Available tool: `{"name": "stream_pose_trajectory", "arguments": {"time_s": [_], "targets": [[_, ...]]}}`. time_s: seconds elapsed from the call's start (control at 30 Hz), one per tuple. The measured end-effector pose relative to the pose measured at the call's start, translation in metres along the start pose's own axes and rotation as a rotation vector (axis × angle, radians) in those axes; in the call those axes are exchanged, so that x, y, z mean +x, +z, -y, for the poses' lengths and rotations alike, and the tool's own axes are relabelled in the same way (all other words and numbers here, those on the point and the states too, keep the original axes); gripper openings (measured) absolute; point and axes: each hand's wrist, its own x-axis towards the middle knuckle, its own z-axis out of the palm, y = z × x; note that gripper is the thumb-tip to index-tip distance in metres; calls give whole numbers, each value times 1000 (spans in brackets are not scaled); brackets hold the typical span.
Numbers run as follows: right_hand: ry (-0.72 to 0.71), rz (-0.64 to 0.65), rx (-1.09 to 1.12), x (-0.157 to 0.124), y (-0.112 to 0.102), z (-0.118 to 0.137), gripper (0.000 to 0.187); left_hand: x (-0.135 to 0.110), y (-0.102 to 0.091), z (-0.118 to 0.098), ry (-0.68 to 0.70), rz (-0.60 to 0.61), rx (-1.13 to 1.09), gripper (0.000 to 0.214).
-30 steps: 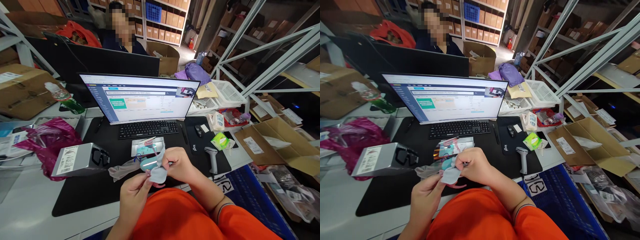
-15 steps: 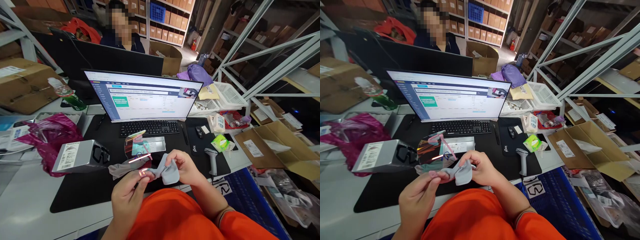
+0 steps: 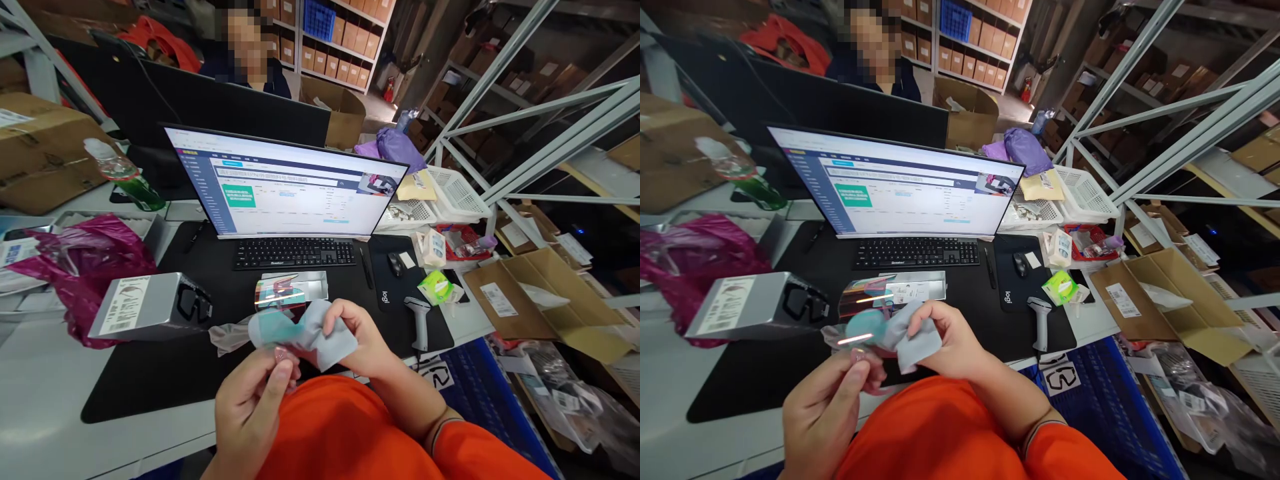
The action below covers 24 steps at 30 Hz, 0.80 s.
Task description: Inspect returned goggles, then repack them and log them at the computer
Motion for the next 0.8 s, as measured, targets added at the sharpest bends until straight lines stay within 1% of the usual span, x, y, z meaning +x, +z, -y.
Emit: {"name": "stream_pose_trajectory", "arguments": {"time_s": [0.1, 0.2, 0.33, 0.43, 0.57, 0.63, 0.67, 0.73, 0.8], "targets": [[80, 30, 130, 4, 10, -3, 57, 0, -1, -3, 18, 14, 50, 28], [99, 11, 193, 6, 17, -4, 58, 0, -1, -4, 35, -3, 78, 26], [113, -54, 167, 7, 23, 0, 60, 0, 1, -5, 92, -39, 121, 24], [114, -85, 132, 7, 27, 4, 62, 3, 3, -5, 106, -48, 151, 27], [98, -84, 91, 7, 29, 3, 61, 6, 5, -2, 109, -58, 141, 26], [57, -77, 45, 5, 30, 2, 58, 5, 4, 0, 91, -72, 137, 24], [15, -81, 6, 3, 29, 1, 55, 4, 4, 1, 81, -84, 142, 24], [-107, -96, -114, -1, 29, 1, 49, 1, 2, 5, 72, -110, 156, 23], [-223, -103, -241, -4, 29, 2, 44, -1, -1, 9, 89, -120, 171, 19]]}}
